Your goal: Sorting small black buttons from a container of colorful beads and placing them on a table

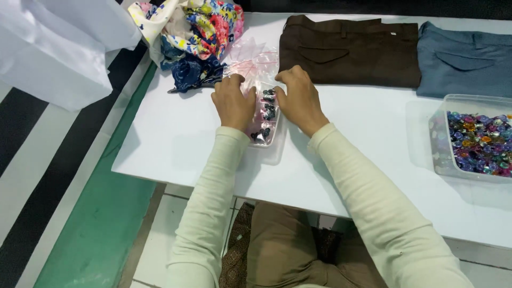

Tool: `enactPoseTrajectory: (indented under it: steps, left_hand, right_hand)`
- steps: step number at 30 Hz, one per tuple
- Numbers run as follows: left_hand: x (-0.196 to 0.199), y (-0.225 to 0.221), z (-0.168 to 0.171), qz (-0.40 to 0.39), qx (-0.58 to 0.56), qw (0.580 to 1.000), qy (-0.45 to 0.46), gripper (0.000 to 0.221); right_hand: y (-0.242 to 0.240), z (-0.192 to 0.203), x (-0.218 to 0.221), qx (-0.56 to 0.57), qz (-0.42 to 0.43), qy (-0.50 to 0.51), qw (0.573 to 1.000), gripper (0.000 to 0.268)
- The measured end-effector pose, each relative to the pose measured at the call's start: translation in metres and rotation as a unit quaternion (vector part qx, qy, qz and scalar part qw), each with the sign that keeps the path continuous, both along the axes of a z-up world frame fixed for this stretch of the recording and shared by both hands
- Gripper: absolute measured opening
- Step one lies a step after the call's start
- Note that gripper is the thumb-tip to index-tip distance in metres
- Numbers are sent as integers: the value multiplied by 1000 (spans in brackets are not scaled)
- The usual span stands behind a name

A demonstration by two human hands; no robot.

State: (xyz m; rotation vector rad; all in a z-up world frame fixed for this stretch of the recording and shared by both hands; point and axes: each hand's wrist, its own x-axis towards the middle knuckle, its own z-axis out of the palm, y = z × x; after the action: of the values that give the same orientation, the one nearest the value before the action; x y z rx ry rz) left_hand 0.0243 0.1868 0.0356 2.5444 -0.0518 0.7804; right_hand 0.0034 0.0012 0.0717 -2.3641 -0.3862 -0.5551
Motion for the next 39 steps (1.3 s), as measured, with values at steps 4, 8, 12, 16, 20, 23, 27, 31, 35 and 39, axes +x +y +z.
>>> enactPoseTrajectory:
  steps: [4,8,12,16,20,23,27,31,35,39]
  left_hand:
    - [-19,4,4,-82,91,992,-1,36]
    - [-34,5,2,-122,156,972,130,41]
    - [-51,-8,33,-109,152,977,105,43]
    - [-67,-48,25,-158,139,977,-30,41]
    - [-86,-107,6,-311,105,945,1,40]
    - [-86,-150,-35,-337,157,922,113,51]
    - [-87,-179,-38,-290,220,913,183,63]
    - [-79,-201,-28,-330,213,900,187,56]
    - [-96,-248,8,-486,31,872,45,32]
    - [-120,-306,28,-565,-13,822,-66,28]
  right_hand:
    - [-6,-21,-11,-101,55,-125,985,22]
    - [-11,-28,-29,-179,89,-72,977,39]
    - [-27,-22,-29,-112,92,-131,981,39]
    - [-68,-24,-25,-110,43,-130,984,36]
    - [-114,-54,-37,-178,-51,71,980,55]
    - [-135,-58,-80,-238,-97,166,952,62]
    - [-150,-39,-128,-262,-50,265,927,66]
    - [-189,-1,-174,-202,23,340,918,74]
    - [-233,74,-210,23,65,228,971,36]
    - [-291,100,-222,16,-72,233,970,25]
